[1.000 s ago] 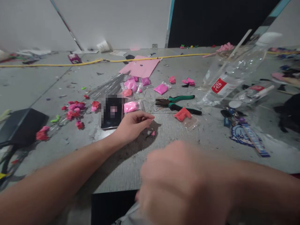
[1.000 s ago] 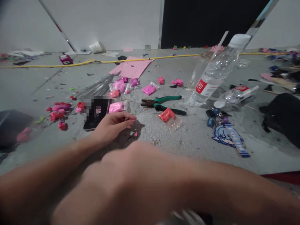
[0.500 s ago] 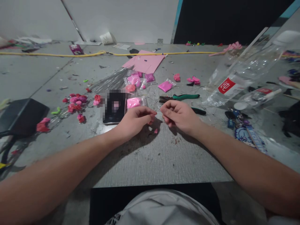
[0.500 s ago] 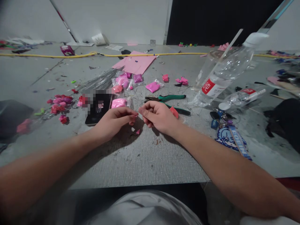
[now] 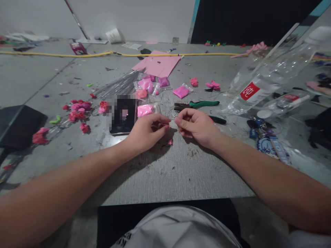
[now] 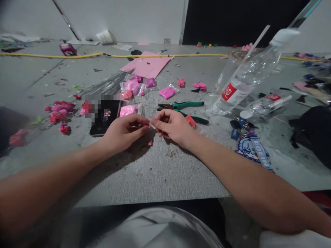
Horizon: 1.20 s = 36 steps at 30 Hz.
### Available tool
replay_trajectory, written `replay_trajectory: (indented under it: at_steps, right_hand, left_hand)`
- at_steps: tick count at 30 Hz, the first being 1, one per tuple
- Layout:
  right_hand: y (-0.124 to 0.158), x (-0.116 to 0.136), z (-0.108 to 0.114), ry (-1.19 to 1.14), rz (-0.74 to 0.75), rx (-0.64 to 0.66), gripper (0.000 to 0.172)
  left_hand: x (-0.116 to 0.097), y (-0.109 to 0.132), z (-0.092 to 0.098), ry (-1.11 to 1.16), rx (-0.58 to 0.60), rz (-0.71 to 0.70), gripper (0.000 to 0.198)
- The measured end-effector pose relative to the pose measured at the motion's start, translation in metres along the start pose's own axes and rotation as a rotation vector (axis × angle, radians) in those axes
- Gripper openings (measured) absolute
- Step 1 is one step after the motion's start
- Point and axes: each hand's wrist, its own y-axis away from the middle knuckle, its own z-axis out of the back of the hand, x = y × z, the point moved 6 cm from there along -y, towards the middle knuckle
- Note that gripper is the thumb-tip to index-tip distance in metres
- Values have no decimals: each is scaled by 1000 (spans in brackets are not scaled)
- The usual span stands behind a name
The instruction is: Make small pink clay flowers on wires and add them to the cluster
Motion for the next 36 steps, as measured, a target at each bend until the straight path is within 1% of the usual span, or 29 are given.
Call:
replay_trajectory:
  at_steps: [3, 5, 8, 10, 13, 15, 16, 18, 20, 21, 23, 26, 28, 31, 33, 36]
  right_hand:
    - [-1, 2, 2, 83, 39, -31, 45]
    - [-2, 2, 5, 141, 64, -64, 38]
    - [-3, 0, 9, 150, 82, -112, 26]
    - [-4, -2, 10, 134, 90, -126, 25]
    - [-4, -4, 9, 166, 81, -113, 27]
    - [-1, -1, 8, 241, 88, -100, 26]
    - [1, 2, 7, 297, 117, -99, 26]
    - [7, 12, 5, 424, 233, -109, 25]
    - [13, 22, 1, 520, 373, -126, 22]
    - [16, 25, 0, 546, 424, -133, 20]
    - [19, 27, -2, 562, 472, -142, 14]
    - [20, 25, -3, 559, 469, -162, 8]
    - [19, 23, -1, 553, 459, -185, 8]
    - [17, 22, 1, 561, 443, -196, 8]
    - [17, 23, 0, 597, 457, -179, 9]
    - [22, 31, -6, 681, 585, -125, 10]
  left_hand:
    - [-8, -1, 5, -310, -38, -214, 15]
    - [-8, -2, 5, -427, -20, -315, 18]
    - [-6, -3, 0, -493, 44, -396, 25]
    - [-4, -3, -3, -513, 63, -408, 27]
    - [-4, -3, -2, -509, 42, -371, 21]
    - [-6, -3, 1, -440, 2, -325, 19]
    - [-7, -2, 4, -385, -26, -305, 22]
    - [-10, -1, 10, -273, -92, -285, 28]
    - [-12, 0, 13, -231, -125, -295, 27]
    - [-12, 0, 13, -244, -122, -304, 22]
    - [-11, -1, 11, -300, -79, -316, 15]
    - [-7, -3, 5, -346, 13, -295, 14]
    - [-5, -4, 4, -326, 20, -255, 13]
    - [-6, -3, 5, -211, -19, -186, 13]
    - [-7, -2, 4, -78, -23, -133, 16]
    - [-5, -1, -1, 156, 51, -12, 20]
